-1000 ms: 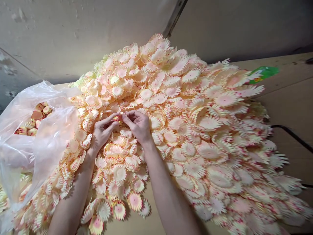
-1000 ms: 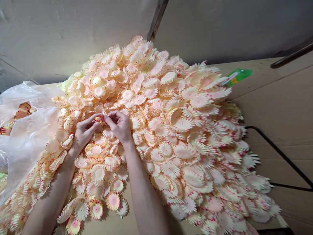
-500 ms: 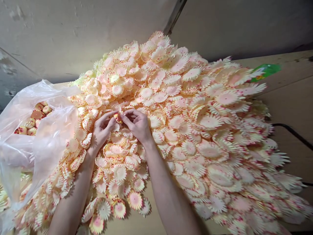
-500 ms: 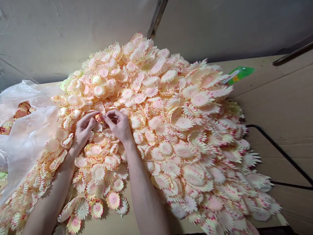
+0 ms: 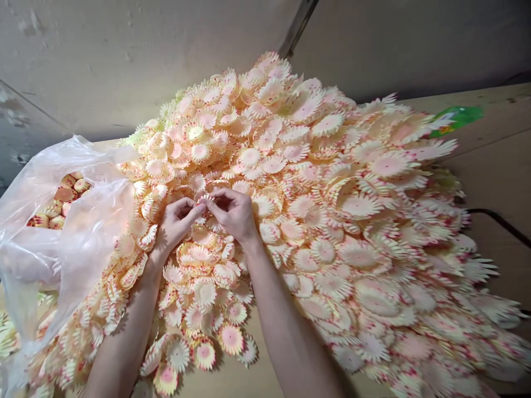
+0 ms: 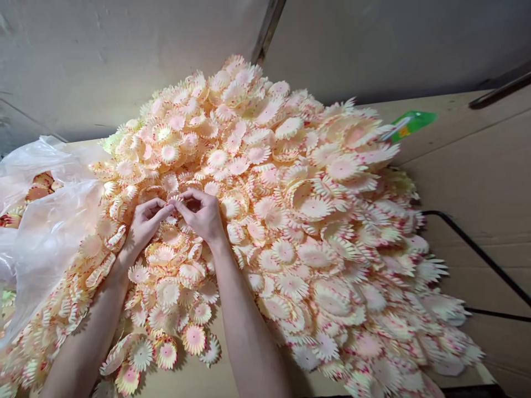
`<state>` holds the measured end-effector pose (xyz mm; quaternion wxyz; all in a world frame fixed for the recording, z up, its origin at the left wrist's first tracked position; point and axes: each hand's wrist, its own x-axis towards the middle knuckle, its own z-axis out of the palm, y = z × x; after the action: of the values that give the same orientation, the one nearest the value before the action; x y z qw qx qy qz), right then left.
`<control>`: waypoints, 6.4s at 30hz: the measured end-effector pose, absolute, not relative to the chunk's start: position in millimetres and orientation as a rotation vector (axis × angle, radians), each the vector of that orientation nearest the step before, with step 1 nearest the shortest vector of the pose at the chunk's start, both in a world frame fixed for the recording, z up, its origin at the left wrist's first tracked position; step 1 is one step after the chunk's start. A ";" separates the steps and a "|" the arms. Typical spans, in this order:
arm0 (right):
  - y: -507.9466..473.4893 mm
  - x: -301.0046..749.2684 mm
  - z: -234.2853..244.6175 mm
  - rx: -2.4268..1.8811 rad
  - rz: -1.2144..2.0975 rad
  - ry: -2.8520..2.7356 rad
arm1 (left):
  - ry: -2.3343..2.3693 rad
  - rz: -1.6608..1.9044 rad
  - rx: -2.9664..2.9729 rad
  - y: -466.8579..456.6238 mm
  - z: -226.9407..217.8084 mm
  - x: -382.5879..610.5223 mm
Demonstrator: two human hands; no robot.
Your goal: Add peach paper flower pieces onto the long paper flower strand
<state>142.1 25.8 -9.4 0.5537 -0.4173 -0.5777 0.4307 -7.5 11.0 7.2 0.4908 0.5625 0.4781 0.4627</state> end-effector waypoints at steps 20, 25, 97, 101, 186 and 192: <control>28.7 141.2 -14.8 -1.089 0.977 -1.401 | 1.294 0.885 1.549 9.2 -1.4 -14.1; 29.1 140.8 -16.6 -1.110 0.998 -1.372 | 1.311 0.896 1.536 8.7 -0.3 -13.4; 29.7 141.2 -5.7 -1.066 1.113 -1.325 | 1.223 0.984 1.536 8.3 11.1 -8.1; 31.5 136.7 -12.0 -1.137 0.993 -1.339 | 1.259 0.901 1.597 6.5 13.8 -9.2; 31.5 147.9 -2.2 -0.848 1.385 -1.107 | 1.306 1.261 1.533 12.9 8.1 -14.3; 31.2 148.0 0.0 -0.838 1.403 -1.116 | 1.299 1.268 1.513 12.9 9.4 -14.4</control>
<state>148.0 31.2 0.0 0.5493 -0.3540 -0.4713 0.5924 -14.4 12.9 9.4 0.3796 0.5923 0.5084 0.4966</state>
